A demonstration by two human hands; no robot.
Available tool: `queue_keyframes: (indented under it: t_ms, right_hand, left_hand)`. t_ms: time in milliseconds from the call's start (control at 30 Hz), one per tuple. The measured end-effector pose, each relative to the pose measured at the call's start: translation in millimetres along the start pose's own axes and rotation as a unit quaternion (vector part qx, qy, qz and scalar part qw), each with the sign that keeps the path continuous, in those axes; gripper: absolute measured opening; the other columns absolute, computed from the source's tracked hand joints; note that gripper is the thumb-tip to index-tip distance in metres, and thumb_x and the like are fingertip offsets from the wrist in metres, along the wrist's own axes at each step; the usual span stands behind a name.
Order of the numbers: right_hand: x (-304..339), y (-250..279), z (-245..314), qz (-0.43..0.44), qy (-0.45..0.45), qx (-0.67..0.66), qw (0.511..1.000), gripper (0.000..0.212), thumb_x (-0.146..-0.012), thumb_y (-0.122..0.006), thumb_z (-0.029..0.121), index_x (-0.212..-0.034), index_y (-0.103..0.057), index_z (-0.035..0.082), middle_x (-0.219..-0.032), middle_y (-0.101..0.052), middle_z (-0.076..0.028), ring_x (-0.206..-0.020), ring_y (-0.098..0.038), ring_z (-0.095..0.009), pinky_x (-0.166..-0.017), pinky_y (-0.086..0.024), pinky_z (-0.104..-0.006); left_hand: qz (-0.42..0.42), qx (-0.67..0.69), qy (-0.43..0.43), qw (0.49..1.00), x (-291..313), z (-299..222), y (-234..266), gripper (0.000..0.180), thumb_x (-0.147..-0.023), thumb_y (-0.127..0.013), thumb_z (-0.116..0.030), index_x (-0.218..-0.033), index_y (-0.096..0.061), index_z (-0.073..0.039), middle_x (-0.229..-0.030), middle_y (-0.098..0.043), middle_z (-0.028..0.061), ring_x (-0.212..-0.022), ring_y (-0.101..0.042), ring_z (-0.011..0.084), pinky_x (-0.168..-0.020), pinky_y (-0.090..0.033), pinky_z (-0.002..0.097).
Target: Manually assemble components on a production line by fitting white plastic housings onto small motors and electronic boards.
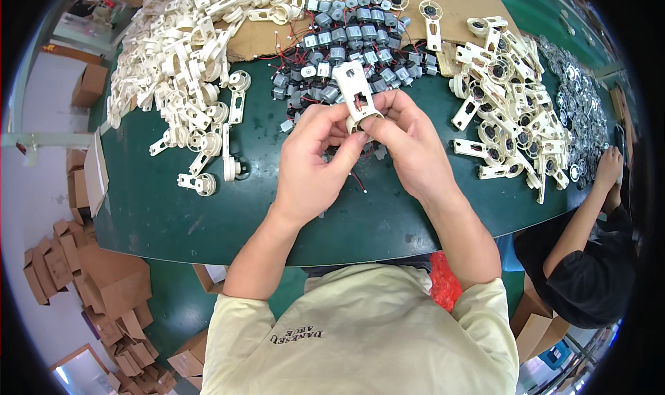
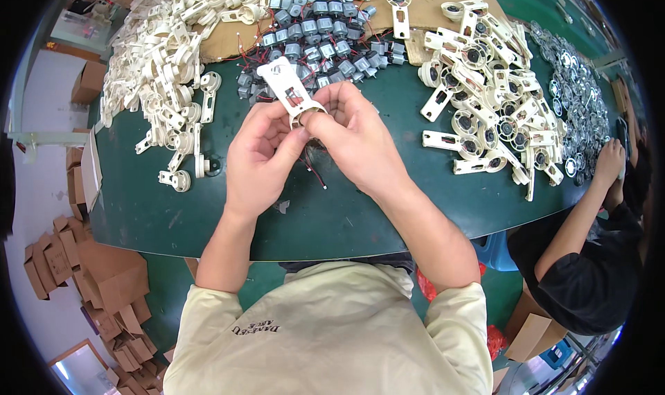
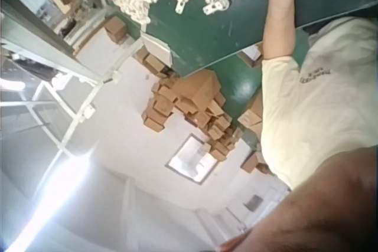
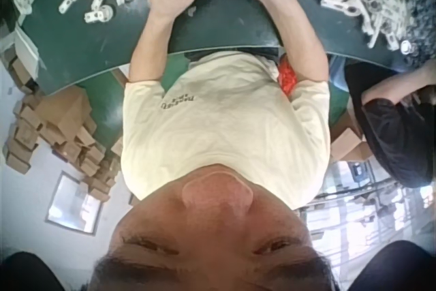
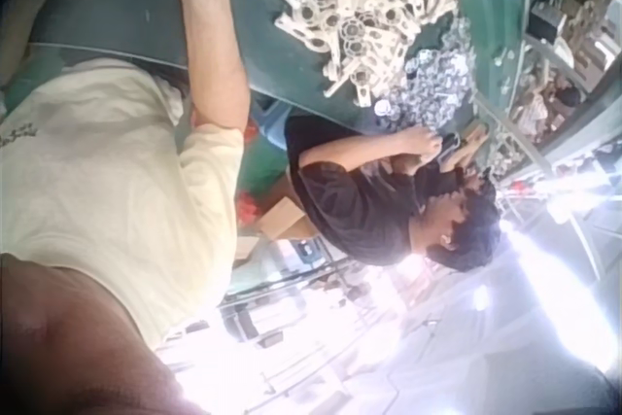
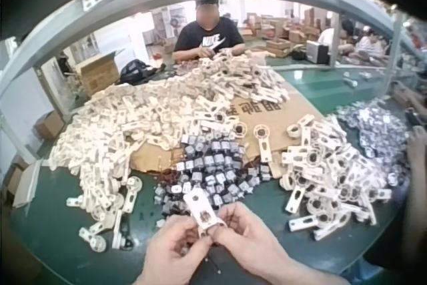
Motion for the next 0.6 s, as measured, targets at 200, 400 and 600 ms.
queue_keyframes:
  t_ms: [200, 400, 600]
  right_hand:
    - [1.2, -6.0, 2.2, 0.050, -0.005, -0.062, 0.997, 0.023, -0.092, -0.061, 0.006, -0.111, -0.050, -0.002, -0.104, -0.060, -0.008, -0.096, -0.059, -0.012, -0.085, -0.050, -0.0278]
    - [4.1, -10.6, 12.2, 0.090, 0.065, -0.003, 0.994, 0.025, -0.094, -0.057, 0.000, -0.118, -0.047, -0.003, -0.107, -0.060, -0.008, -0.096, -0.060, -0.011, -0.084, -0.051, -0.0262]
    - [4.6, -13.8, 1.5, 0.046, 0.102, 0.066, 0.991, 0.022, -0.094, -0.055, -0.001, -0.114, -0.047, -0.003, -0.100, -0.060, -0.008, -0.086, -0.061, -0.008, -0.071, -0.051, -0.0221]
  left_hand:
    - [0.016, -0.073, -0.053, 0.996, 0.3, -9.9, 2.3, 0.034, -0.087, -0.064, 0.005, -0.120, -0.057, 0.004, -0.104, -0.053, 0.0048, -0.088, -0.060, 0.0120, -0.077, -0.051, 0.0253]
    - [0.026, 0.118, 0.011, 0.993, -3.4, -7.3, 5.5, 0.032, -0.089, -0.064, 0.002, -0.120, -0.057, 0.004, -0.108, -0.051, 0.0043, -0.094, -0.059, 0.0119, -0.083, -0.050, 0.0259]
    - [-0.006, -0.020, -0.045, 0.999, -1.8, -0.5, 10.8, 0.031, -0.083, -0.074, -0.006, -0.110, -0.060, 0.000, -0.097, -0.053, 0.0032, -0.078, -0.055, 0.0080, -0.067, -0.047, 0.0232]
Point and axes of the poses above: each hand's wrist, its own x-axis away from the middle knuckle, its own y-axis out of the back of the hand, z = x × y, the point moved 6 cm from there along -x, towards the middle knuckle
